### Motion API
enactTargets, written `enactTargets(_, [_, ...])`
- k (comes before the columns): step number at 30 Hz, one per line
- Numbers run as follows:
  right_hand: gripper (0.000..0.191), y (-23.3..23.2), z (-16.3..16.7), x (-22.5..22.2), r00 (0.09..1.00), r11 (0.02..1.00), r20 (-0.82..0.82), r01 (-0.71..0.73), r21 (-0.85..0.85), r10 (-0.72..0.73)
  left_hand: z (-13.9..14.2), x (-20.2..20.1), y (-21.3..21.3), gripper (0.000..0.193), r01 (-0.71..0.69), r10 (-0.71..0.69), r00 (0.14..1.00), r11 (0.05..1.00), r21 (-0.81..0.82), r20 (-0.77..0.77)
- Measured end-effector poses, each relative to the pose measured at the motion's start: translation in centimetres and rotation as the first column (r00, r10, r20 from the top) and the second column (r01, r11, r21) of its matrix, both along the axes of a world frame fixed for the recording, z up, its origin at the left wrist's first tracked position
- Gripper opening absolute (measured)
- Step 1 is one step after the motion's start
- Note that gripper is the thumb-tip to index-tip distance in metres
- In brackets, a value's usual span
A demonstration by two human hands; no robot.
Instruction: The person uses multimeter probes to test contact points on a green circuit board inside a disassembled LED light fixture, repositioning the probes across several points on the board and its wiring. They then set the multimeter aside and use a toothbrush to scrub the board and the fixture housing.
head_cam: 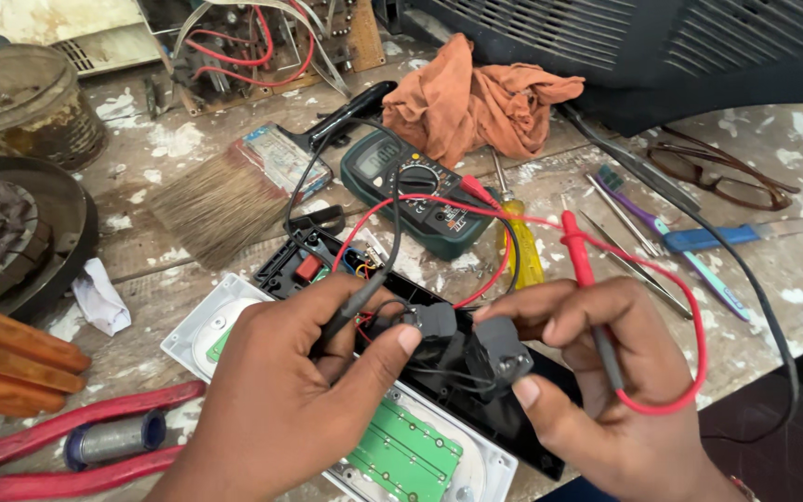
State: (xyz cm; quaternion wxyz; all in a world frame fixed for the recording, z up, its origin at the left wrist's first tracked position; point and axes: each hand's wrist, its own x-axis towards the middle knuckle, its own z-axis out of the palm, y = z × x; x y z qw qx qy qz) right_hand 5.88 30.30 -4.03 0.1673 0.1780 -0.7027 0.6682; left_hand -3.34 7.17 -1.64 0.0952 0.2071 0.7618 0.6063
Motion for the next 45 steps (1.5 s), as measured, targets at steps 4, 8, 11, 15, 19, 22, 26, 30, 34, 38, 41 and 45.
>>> enactTargets(4, [0.039, -0.4, -0.6, -0.2, 0.999, 0.999, -0.032, -0.033, 0.008, 0.033, -0.2, 0.1, -0.7, 0.024, -0.062, 0.054, 0.983, 0.997, -0.038, -0.175])
enactTargets(8, [0.044, -0.9, -1.0, -0.3, 0.995, 0.993, -0.098, 0.024, 0.115, -0.013, -0.3, 0.4, -1.3, 0.023, 0.019, -0.006, 0.986, 0.997, 0.074, -0.167])
enactTargets(11, [0.044, -1.2, -1.3, -0.5, 0.989, 0.979, -0.142, 0.057, 0.195, -0.029, -0.3, 0.8, -1.5, 0.017, 0.056, -0.052, 0.994, 0.998, 0.035, -0.095])
enactTargets(15, [0.047, -1.6, -1.4, -0.5, 0.965, 0.942, -0.234, 0.181, 0.284, -0.115, 0.3, 0.3, -2.8, 0.019, 0.218, -0.19, 0.963, 0.966, 0.139, -0.19])
enactTargets(19, [0.052, -0.7, -1.2, -0.3, 0.965, 0.946, -0.231, 0.187, 0.264, -0.126, 0.6, 0.7, -3.0, 0.035, 0.132, -0.095, 0.983, 0.961, 0.243, -0.156])
enactTargets(22, [0.057, -0.1, -1.4, 0.0, 0.956, 0.946, -0.25, 0.217, 0.242, -0.155, 0.8, 1.2, -2.8, 0.038, 0.113, -0.085, 0.992, 0.921, 0.374, -0.09])
enactTargets(26, [0.056, -0.1, -2.2, 0.4, 0.935, 0.924, -0.303, 0.269, 0.271, -0.183, 1.1, 1.1, -3.2, 0.037, 0.16, -0.136, 0.987, 0.919, 0.36, -0.092])
enactTargets(30, [0.052, -0.3, -2.4, 0.7, 0.936, 0.914, -0.301, 0.277, 0.298, -0.185, 1.2, 1.3, -3.1, 0.037, 0.174, -0.157, 0.985, 0.913, 0.37, -0.076])
enactTargets(34, [0.048, -0.6, -2.2, 0.9, 0.934, 0.906, -0.3, 0.288, 0.31, -0.194, 1.5, 1.4, -3.2, 0.037, 0.147, -0.116, 0.987, 0.934, 0.327, -0.113])
enactTargets(38, [0.055, 0.2, -1.1, 1.0, 0.923, 0.758, -0.328, 0.358, 0.546, -0.2, 2.1, 1.6, -2.9, 0.034, 0.097, -0.085, 0.995, 0.94, 0.329, -0.05])
enactTargets(41, [0.059, 0.4, -0.6, 1.1, 0.96, 0.82, -0.203, 0.27, 0.505, -0.191, 2.7, 1.3, -3.0, 0.038, 0.143, -0.103, 0.985, 0.932, 0.332, -0.136])
enactTargets(45, [0.053, 0.2, 0.2, 1.4, 0.958, 0.864, -0.218, 0.266, 0.428, -0.187, 3.2, 1.5, -2.9, 0.037, 0.123, -0.071, 0.988, 0.893, 0.433, -0.135])
